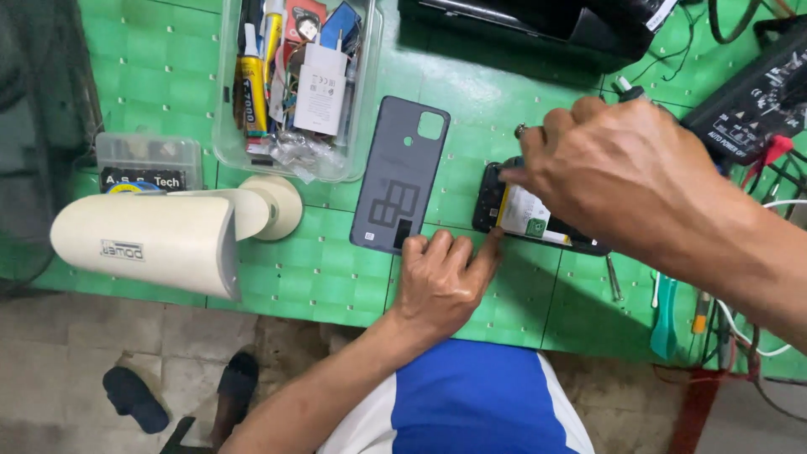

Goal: A person uses a screwdriver to work on the internal components and motherboard of a disassembled smartphone.

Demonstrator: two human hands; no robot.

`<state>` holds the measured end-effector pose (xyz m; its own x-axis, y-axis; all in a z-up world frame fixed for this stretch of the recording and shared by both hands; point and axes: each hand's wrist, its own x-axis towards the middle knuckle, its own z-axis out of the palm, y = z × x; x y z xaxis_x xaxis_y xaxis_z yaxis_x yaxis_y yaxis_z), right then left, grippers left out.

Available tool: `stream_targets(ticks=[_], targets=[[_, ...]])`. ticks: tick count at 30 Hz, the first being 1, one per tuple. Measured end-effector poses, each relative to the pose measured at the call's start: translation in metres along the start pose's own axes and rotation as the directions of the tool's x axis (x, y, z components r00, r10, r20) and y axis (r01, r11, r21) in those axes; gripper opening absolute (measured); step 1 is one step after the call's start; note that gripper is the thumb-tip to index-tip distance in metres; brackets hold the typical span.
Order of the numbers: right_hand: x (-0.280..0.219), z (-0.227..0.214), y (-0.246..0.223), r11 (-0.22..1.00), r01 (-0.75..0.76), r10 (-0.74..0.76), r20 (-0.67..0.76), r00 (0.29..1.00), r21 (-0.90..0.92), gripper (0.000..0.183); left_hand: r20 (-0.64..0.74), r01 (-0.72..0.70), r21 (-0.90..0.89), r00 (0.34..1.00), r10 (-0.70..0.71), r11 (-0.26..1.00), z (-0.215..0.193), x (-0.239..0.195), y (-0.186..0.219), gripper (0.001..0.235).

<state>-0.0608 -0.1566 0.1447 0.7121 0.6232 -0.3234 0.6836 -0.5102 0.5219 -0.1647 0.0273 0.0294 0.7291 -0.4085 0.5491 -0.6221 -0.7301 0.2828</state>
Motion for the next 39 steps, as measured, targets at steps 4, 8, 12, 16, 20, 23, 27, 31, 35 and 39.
stream_targets(ticks=[4,8,12,16,20,23,27,31,35,39], targets=[[-0.003,0.004,0.000,0.999,-0.010,0.013,0.069,0.998,-0.049,0.061,0.029,0.009,-0.003,1.000,-0.009,1.000,0.004,-0.004,0.000,0.019],[-0.005,-0.006,0.000,0.999,0.028,-0.026,0.047,0.999,-0.031,0.021,0.015,0.000,-0.003,1.000,0.000,1.000,0.004,-0.002,0.000,0.017],[-0.005,-0.011,-0.004,1.000,-0.010,0.009,0.040,0.999,0.013,0.015,-0.014,0.011,-0.019,1.000,-0.011,1.000,0.004,0.001,0.001,0.011],[-0.008,0.001,-0.007,0.998,-0.046,0.045,-0.033,0.998,-0.041,0.052,0.015,-0.009,-0.021,1.000,0.009,1.000,0.006,-0.004,0.000,0.017],[-0.006,0.000,-0.007,0.999,-0.033,0.033,0.002,0.999,0.007,0.016,0.039,0.005,0.010,0.999,-0.005,1.000,0.007,-0.004,0.001,0.020],[-0.003,-0.006,-0.008,1.000,-0.011,0.011,-0.029,1.000,0.003,0.019,0.035,0.005,-0.001,0.999,-0.005,1.000,0.006,-0.003,0.001,0.018],[0.000,0.008,-0.015,0.990,-0.098,0.102,-0.036,0.994,0.105,0.050,0.063,0.008,-0.021,0.998,-0.007,1.000,0.009,-0.007,0.001,0.024],[0.000,0.007,-0.010,0.963,-0.079,0.075,0.026,0.997,0.256,0.020,0.078,-0.012,-0.003,0.997,0.012,1.000,0.007,-0.004,0.001,0.025],[0.000,-0.004,-0.008,0.974,-0.072,0.069,0.018,0.997,0.213,0.020,0.072,-0.007,-0.008,0.997,0.007,1.000,0.006,-0.004,0.000,0.023],[0.002,0.009,-0.009,0.935,-0.142,0.141,0.028,0.990,0.326,0.050,0.078,-0.014,-0.013,0.997,0.015,1.000,0.004,-0.001,0.000,0.024]])
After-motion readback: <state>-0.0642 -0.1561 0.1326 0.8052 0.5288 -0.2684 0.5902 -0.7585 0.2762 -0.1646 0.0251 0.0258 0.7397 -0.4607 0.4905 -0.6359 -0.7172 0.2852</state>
